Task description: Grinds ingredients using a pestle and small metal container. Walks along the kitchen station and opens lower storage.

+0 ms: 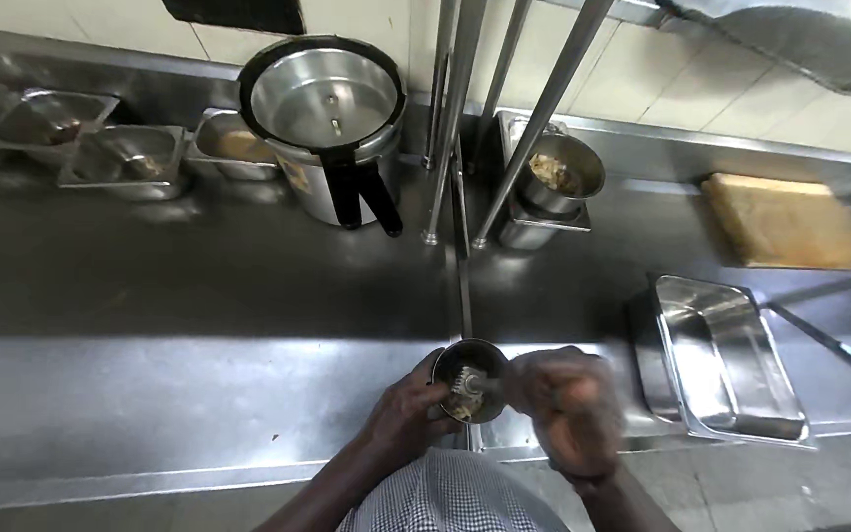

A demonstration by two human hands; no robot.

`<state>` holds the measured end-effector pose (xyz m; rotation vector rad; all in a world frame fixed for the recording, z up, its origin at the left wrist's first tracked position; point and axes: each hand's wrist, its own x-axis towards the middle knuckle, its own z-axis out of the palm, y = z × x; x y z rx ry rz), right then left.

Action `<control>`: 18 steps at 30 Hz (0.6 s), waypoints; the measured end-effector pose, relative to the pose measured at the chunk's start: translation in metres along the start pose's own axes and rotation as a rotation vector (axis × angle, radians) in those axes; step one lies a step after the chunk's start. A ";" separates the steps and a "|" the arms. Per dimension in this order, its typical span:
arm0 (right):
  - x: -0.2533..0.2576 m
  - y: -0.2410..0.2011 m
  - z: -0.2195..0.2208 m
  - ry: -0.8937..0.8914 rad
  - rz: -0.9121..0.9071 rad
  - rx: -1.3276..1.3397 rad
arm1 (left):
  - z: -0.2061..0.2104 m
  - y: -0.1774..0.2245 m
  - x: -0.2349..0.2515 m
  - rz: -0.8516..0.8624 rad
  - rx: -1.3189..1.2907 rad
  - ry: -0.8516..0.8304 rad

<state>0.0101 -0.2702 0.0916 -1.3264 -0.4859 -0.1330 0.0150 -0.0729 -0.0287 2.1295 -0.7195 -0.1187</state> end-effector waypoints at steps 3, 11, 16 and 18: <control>0.000 0.024 -0.004 0.055 0.027 -0.005 | -0.002 0.005 0.004 -0.047 0.055 -0.081; -0.001 -0.013 -0.013 0.053 0.008 0.045 | 0.002 0.004 0.006 0.010 0.078 0.007; 0.003 0.015 -0.012 0.097 0.064 0.045 | 0.001 0.010 0.011 -0.026 0.142 -0.067; 0.005 -0.012 -0.010 0.042 0.034 0.029 | 0.002 0.008 0.011 0.011 0.142 -0.012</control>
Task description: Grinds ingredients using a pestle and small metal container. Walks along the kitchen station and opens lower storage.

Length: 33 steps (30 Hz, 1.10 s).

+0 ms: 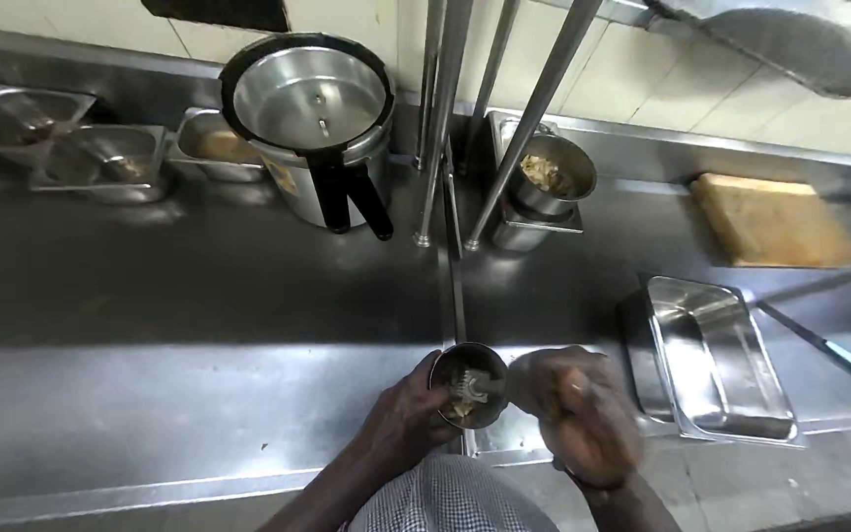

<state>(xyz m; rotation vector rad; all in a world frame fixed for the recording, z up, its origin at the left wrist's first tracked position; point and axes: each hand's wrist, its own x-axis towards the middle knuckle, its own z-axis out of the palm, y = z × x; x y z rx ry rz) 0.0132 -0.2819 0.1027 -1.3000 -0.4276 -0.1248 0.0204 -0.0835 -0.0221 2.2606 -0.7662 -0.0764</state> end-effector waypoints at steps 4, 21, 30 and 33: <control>-0.007 -0.006 0.002 -0.025 -0.019 -0.041 | 0.002 0.000 -0.004 -0.029 0.023 0.030; 0.002 0.031 0.007 0.012 0.004 -0.024 | 0.001 0.005 0.001 -0.046 0.040 -0.059; 0.010 0.045 0.000 0.012 -0.048 -0.058 | 0.002 0.007 0.008 -0.080 0.025 -0.067; 0.011 0.030 0.001 0.001 -0.024 -0.028 | -0.001 0.006 0.007 -0.072 0.040 -0.097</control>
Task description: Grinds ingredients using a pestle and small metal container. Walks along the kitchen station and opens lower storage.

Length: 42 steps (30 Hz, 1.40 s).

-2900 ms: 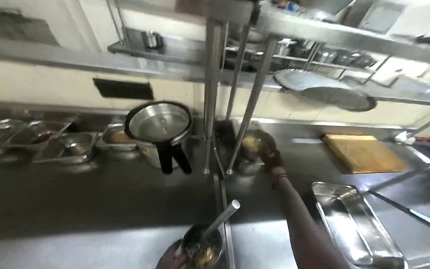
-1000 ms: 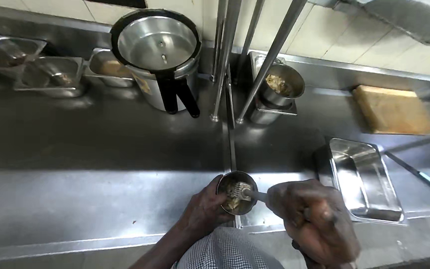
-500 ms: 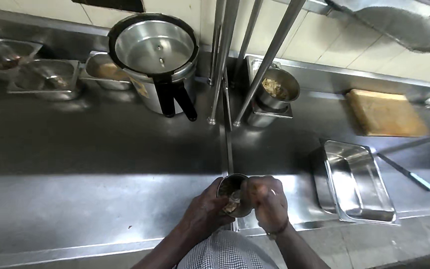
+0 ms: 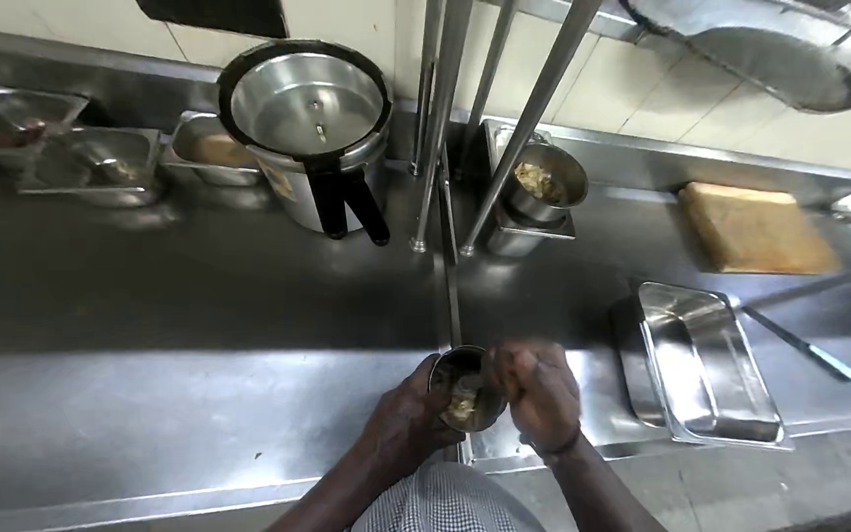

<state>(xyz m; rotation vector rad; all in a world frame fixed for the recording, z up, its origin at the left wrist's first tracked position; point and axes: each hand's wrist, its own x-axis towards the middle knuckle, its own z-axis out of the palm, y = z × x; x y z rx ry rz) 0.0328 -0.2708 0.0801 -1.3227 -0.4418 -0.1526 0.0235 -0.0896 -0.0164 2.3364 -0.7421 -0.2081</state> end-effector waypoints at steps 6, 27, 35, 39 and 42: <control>-0.003 -0.020 0.001 -0.018 -0.047 -0.023 | 0.003 -0.003 0.000 0.059 -0.014 0.074; -0.007 -0.056 0.002 -0.106 0.016 -0.052 | 0.005 -0.004 -0.003 0.042 -0.009 0.078; -0.010 0.003 0.002 0.031 0.087 0.013 | 0.005 -0.005 0.000 0.012 -0.030 0.012; -0.009 -0.060 0.002 -0.100 -0.007 0.005 | 0.008 -0.003 -0.001 0.043 -0.027 0.082; -0.011 -0.031 0.000 -0.039 -0.051 -0.068 | 0.005 -0.001 0.000 0.025 -0.032 0.062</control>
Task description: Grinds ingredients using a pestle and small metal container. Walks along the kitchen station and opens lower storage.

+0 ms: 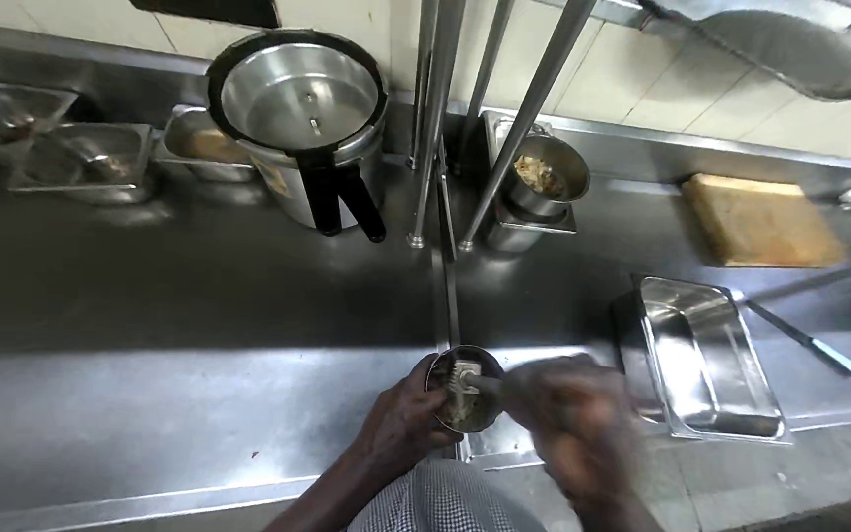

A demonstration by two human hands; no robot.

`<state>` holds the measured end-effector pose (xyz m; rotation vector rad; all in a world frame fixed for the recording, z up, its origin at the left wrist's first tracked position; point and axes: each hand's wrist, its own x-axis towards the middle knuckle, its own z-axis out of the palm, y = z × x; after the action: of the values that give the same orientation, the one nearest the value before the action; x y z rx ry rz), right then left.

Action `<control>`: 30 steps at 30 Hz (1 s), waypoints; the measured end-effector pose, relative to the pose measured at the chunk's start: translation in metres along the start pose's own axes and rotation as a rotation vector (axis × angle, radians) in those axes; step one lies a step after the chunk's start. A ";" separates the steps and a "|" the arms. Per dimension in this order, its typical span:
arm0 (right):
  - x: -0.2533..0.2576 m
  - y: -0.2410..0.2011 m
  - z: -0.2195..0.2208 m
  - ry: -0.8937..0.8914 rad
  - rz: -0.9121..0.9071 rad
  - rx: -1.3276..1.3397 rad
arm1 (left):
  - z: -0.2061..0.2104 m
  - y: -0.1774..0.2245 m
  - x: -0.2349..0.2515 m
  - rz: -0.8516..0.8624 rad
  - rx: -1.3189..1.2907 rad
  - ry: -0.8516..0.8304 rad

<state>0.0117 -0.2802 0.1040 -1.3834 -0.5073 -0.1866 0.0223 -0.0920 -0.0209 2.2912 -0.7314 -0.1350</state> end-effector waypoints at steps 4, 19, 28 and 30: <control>0.006 0.050 0.000 0.043 0.043 0.055 | -0.001 0.000 0.002 -0.044 0.004 -0.045; 0.013 0.036 -0.005 0.017 0.021 0.088 | -0.004 -0.004 0.004 -0.045 -0.015 0.020; 0.011 -0.025 -0.003 -0.079 0.007 0.225 | -0.004 0.002 -0.001 0.014 -0.005 0.146; 0.008 -0.031 -0.004 -0.086 0.013 0.204 | -0.003 0.000 0.000 0.008 -0.008 0.170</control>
<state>0.0067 -0.2885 0.1351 -1.1987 -0.5729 -0.0629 0.0232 -0.0903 -0.0188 2.2597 -0.6505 0.0604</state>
